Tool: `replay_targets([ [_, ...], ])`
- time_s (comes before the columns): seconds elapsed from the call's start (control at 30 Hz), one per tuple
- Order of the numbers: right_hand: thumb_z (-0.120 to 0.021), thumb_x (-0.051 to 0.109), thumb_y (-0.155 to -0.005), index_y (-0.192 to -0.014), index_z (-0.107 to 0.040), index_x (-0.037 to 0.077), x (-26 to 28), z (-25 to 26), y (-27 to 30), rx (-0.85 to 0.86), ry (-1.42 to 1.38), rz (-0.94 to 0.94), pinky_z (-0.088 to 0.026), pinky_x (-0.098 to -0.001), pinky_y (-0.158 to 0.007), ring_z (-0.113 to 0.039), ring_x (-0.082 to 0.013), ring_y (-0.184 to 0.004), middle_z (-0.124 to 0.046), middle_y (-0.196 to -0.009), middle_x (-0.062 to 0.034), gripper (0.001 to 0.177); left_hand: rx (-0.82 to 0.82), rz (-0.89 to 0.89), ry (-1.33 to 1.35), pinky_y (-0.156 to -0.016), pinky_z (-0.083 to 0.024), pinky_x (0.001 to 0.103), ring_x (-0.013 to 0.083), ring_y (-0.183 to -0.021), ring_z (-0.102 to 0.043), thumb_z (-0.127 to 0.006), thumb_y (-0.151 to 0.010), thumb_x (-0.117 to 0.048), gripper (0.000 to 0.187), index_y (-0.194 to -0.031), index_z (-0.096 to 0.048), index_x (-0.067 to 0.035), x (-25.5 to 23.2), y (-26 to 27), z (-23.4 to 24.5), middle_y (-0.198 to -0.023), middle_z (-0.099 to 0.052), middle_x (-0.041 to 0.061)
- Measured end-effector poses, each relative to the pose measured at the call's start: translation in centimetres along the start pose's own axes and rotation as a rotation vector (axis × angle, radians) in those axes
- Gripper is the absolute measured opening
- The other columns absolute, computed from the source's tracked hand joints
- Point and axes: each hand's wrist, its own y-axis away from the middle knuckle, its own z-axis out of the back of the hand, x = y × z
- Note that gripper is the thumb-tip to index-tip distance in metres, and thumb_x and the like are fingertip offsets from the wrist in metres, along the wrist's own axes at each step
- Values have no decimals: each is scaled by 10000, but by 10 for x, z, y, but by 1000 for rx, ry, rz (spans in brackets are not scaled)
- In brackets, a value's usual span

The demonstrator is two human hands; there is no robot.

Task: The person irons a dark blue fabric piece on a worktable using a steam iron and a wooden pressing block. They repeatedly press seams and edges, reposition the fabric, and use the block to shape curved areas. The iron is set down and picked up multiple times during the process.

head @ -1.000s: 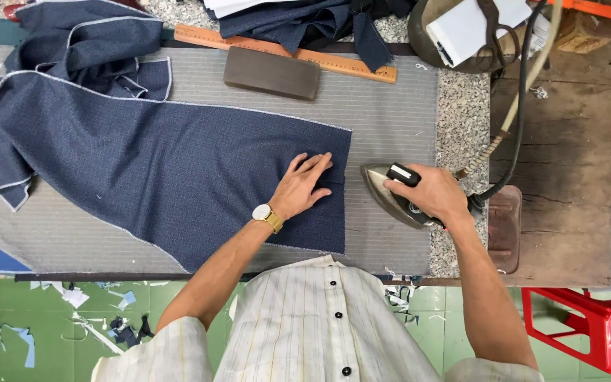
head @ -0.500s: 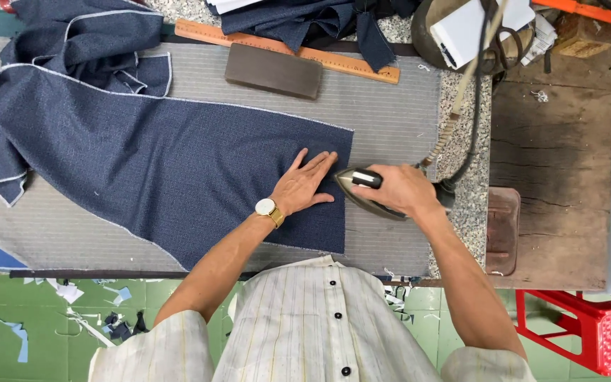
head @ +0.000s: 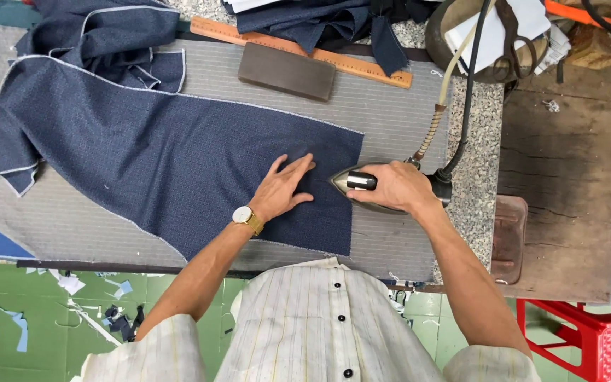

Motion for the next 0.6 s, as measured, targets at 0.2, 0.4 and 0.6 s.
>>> replay_targets([
  [0.2, -703, 580, -894, -1292, -700, 173, 32, 9, -4, 71, 0, 62, -627, -423, -856, -767, -349, -991, -772, -1085, -209, 569, 78, 16, -126, -1294, -40, 522, 221, -1502, -357, -708, -863, -561, 1099, -1618, -139, 0, -10, -4, 21, -1590, -457, 98],
  [0.4, -647, 655, -829, -1034, -752, 218, 29, -31, -42, 6, 152, 192, -607, -453, -813, -767, -354, -908, -786, -882, -146, 493, -481, -11, -176, -1198, -295, 492, 330, -1247, -590, -765, -857, -459, 747, -1447, -554, -53, 20, -6, 52, -1287, -662, 174],
  [0.6, -663, 627, -810, -905, -749, 192, 59, -40, -64, -13, 171, 299, -598, -451, -749, -764, -362, -844, -765, -803, -136, 454, -503, 56, -444, -1130, -357, 476, 351, -1148, -542, -819, -822, -306, 747, -1417, -508, 21, 85, -53, 108, -1192, -563, 197],
])
